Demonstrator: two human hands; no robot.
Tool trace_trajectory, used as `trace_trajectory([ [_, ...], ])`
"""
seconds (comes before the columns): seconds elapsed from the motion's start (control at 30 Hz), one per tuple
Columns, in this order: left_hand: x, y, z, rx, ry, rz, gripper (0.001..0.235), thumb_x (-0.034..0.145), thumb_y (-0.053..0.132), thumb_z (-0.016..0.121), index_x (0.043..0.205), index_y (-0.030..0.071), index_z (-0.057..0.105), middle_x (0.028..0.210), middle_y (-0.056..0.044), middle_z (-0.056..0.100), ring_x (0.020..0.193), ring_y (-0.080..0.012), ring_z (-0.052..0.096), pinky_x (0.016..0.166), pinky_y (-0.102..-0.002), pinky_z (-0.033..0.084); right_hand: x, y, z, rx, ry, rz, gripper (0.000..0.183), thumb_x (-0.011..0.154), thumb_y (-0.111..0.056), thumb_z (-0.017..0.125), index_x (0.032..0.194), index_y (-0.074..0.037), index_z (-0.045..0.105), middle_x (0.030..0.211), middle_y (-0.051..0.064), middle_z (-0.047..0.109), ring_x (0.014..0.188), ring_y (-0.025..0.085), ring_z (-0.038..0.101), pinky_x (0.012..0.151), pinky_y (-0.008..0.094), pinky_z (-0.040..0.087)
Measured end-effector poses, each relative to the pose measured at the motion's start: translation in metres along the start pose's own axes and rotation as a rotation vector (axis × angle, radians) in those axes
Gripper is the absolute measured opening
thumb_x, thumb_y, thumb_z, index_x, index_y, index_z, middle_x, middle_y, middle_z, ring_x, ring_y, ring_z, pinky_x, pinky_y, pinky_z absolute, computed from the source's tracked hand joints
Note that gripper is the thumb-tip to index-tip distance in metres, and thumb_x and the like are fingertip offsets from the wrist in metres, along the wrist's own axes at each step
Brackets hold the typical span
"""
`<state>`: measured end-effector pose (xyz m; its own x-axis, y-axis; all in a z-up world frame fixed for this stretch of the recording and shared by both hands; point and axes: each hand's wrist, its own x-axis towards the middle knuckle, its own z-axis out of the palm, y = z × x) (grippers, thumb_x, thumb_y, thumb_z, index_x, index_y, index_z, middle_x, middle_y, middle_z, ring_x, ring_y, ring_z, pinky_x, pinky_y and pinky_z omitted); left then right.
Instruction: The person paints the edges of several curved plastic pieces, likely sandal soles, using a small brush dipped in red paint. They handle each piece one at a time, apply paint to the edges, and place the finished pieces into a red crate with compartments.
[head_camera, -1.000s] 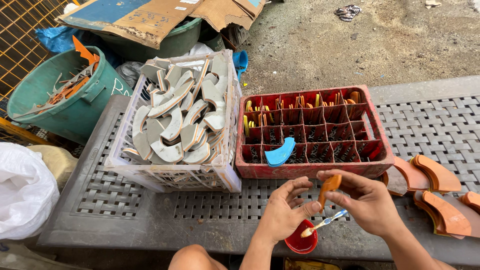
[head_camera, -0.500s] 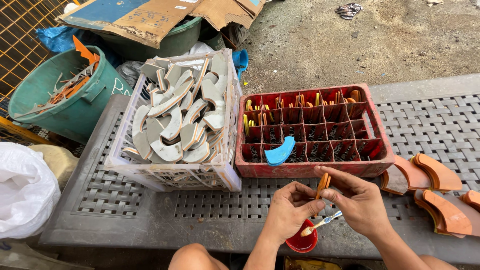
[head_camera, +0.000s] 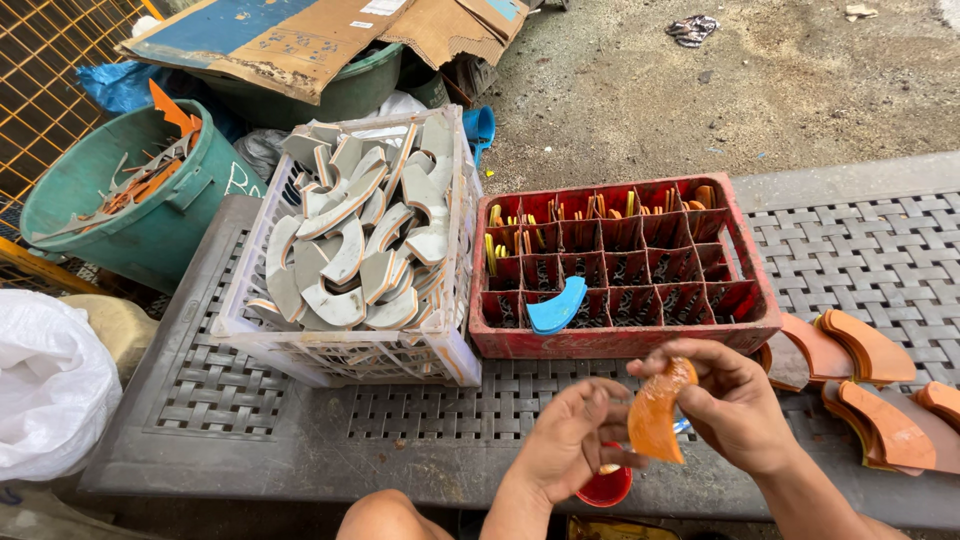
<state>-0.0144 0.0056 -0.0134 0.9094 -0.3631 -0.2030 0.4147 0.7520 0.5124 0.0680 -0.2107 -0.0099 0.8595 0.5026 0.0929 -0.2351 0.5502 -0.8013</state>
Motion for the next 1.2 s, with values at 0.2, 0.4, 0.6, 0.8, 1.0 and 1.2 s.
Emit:
trace_trajectory([
  [0.2,-0.006,-0.042,0.012,-0.298,-0.442,-0.031,0.058,0.102,0.035,0.071,0.142,-0.002,0.052,0.127,-0.023,0.069,0.123,-0.04,0.067,0.098,-0.059,0.056,-0.012,0.008,-0.011,0.268,-0.336,0.012,0.03,0.092,-0.014,0.082,0.12,-0.011,0.071,0.115,0.013,0.074,0.145,0.047,0.049,0.119,0.074,0.016],
  [0.4,-0.009,-0.037,0.032,-0.206,-0.408,0.051,0.054,0.095,0.022,0.086,0.133,0.001,0.054,0.127,-0.02,0.069,0.12,-0.0354,0.067,0.099,-0.051,0.056,-0.006,-0.005,-0.002,0.234,-0.365,0.02,0.034,0.098,-0.012,0.079,0.129,-0.009,0.067,0.132,0.015,0.07,0.148,0.049,0.049,0.119,0.072,0.029],
  [0.6,-0.03,0.022,0.046,1.182,0.026,0.511,0.029,0.085,0.011,0.088,0.104,0.004,0.067,0.125,-0.014,0.077,0.116,-0.0282,0.075,0.107,-0.042,0.051,0.005,-0.044,0.004,-0.696,0.174,0.283,0.049,0.074,-0.016,0.08,0.12,0.001,0.078,0.116,0.014,0.084,0.102,0.024,0.077,0.084,0.039,0.064],
  [0.8,-0.051,0.078,0.052,1.42,-0.003,0.502,0.03,0.086,0.021,0.086,0.104,0.007,0.066,0.124,-0.006,0.078,0.111,-0.0255,0.075,0.103,-0.043,0.055,0.029,-0.045,0.039,-0.719,0.111,0.299,0.038,0.072,-0.009,0.082,0.108,0.002,0.083,0.103,0.017,0.087,0.09,0.021,0.08,0.079,0.037,0.065],
  [1.0,-0.056,0.11,0.04,1.535,0.184,1.01,0.063,0.069,0.032,0.085,0.118,-0.003,0.067,0.144,-0.034,0.052,0.135,-0.0451,0.05,0.107,-0.052,0.043,0.093,-0.076,0.088,-0.908,0.157,0.281,0.036,0.074,-0.012,0.08,0.109,-0.003,0.081,0.107,0.011,0.085,0.094,0.021,0.08,0.083,0.038,0.067],
  [1.2,-0.054,0.118,0.006,1.518,0.319,0.6,0.037,0.093,0.037,0.08,0.112,0.005,0.074,0.136,-0.018,0.07,0.134,-0.0341,0.063,0.112,-0.048,0.049,0.235,-0.088,0.097,-1.46,0.148,0.241,0.035,0.087,-0.024,0.074,0.118,-0.008,0.073,0.117,0.009,0.078,0.108,0.021,0.075,0.098,0.04,0.058],
])
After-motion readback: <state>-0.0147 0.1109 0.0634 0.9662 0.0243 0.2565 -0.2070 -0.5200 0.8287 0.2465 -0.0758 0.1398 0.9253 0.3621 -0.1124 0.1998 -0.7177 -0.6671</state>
